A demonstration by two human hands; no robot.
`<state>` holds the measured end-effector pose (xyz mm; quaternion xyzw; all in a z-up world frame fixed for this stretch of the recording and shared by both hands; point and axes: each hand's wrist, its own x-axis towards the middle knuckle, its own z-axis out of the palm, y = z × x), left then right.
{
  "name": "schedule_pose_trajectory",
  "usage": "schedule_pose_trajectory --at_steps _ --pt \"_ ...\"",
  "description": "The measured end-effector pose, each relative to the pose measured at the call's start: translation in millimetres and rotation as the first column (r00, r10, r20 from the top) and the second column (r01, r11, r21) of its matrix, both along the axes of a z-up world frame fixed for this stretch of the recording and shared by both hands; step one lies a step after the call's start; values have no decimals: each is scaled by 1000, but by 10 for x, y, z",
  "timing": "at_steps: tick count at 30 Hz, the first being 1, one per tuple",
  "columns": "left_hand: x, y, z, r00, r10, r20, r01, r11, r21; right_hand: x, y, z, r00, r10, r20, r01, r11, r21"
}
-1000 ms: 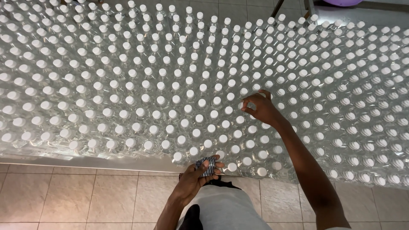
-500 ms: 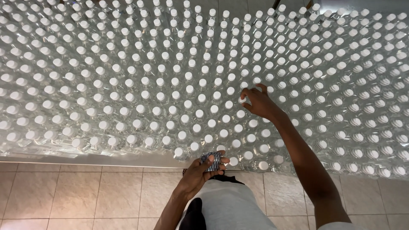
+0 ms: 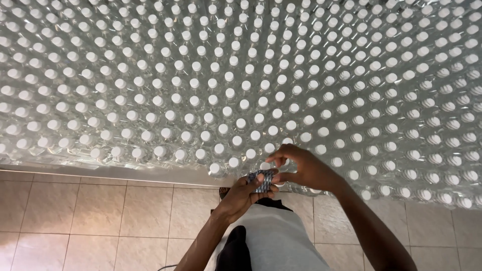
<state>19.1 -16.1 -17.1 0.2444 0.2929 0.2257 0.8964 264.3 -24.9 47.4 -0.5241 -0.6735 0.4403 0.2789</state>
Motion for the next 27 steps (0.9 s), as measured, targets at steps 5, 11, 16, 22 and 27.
schedule_pose_trajectory --at_steps 5,11,16,22,27 --pt "47 -7 182 994 -102 -27 101 994 -30 -194 -276 -171 995 -100 -29 98 993 -66" --pt "100 -8 244 964 -255 -76 254 967 -19 -154 -451 -106 934 -353 54 357 916 -181" --pt "68 8 243 965 -254 -73 255 967 7 -68 -371 -119 954 -299 21 299 943 -147" --pt "-42 36 271 969 -216 -121 222 975 35 114 -65 24 955 -295 31 293 920 -259" --pt "-149 51 305 987 -120 -111 124 992 34 881 419 -542 896 -371 245 255 880 402"
